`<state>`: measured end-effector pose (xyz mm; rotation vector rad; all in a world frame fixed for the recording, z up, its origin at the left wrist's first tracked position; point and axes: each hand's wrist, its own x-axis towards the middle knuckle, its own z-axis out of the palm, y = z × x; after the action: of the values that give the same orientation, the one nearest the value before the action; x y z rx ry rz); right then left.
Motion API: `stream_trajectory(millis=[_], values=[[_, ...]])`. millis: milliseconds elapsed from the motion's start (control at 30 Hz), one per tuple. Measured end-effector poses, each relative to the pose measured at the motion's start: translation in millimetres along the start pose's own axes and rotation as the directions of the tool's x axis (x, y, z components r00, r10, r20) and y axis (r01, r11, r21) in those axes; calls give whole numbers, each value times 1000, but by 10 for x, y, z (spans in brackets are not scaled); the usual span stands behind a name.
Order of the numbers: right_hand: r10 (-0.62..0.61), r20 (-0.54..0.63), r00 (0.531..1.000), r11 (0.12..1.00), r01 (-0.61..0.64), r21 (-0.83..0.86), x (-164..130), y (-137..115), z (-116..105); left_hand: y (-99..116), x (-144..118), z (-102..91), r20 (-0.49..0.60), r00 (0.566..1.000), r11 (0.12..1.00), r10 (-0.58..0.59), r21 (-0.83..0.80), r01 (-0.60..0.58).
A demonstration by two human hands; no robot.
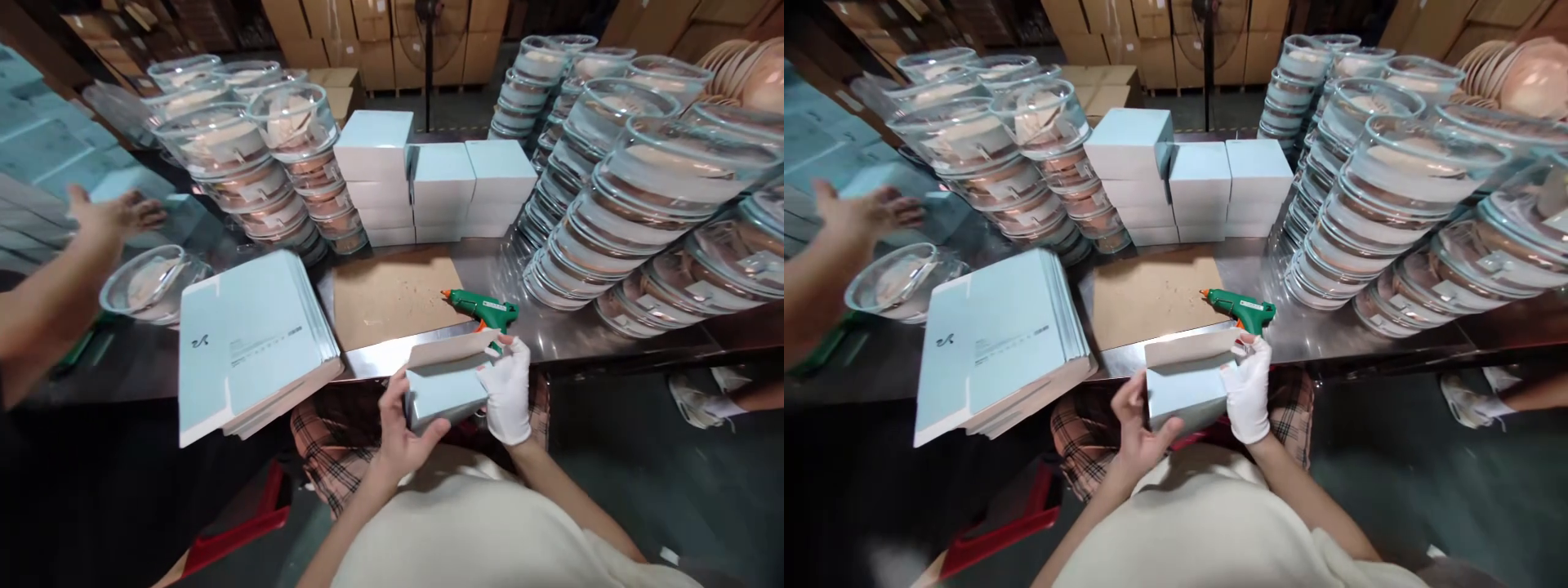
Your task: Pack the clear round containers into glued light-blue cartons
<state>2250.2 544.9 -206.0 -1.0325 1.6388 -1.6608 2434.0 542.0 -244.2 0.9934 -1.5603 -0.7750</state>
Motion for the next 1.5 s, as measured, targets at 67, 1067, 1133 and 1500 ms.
stream_trajectory(millis=[67, 1067, 1133, 1500], values=[[-24, 82, 996, 998, 28, -48, 76, -15, -75, 12, 52, -165, 78, 993, 995, 88, 49, -92], [15, 323, 946, 955, 82, -284, 31, -421, -464, 68, 339, -7, -152, 984, 991, -99, 79, 111], [-118, 407, 906, 887, 280, -368, -47, -418, -437, 80, 323, 37, -151, 986, 993, -75, 84, 88], [-305, 537, 787, 713, 562, -419, 49, -324, -229, 139, 292, 73, -136, 988, 991, -73, 98, 86]])
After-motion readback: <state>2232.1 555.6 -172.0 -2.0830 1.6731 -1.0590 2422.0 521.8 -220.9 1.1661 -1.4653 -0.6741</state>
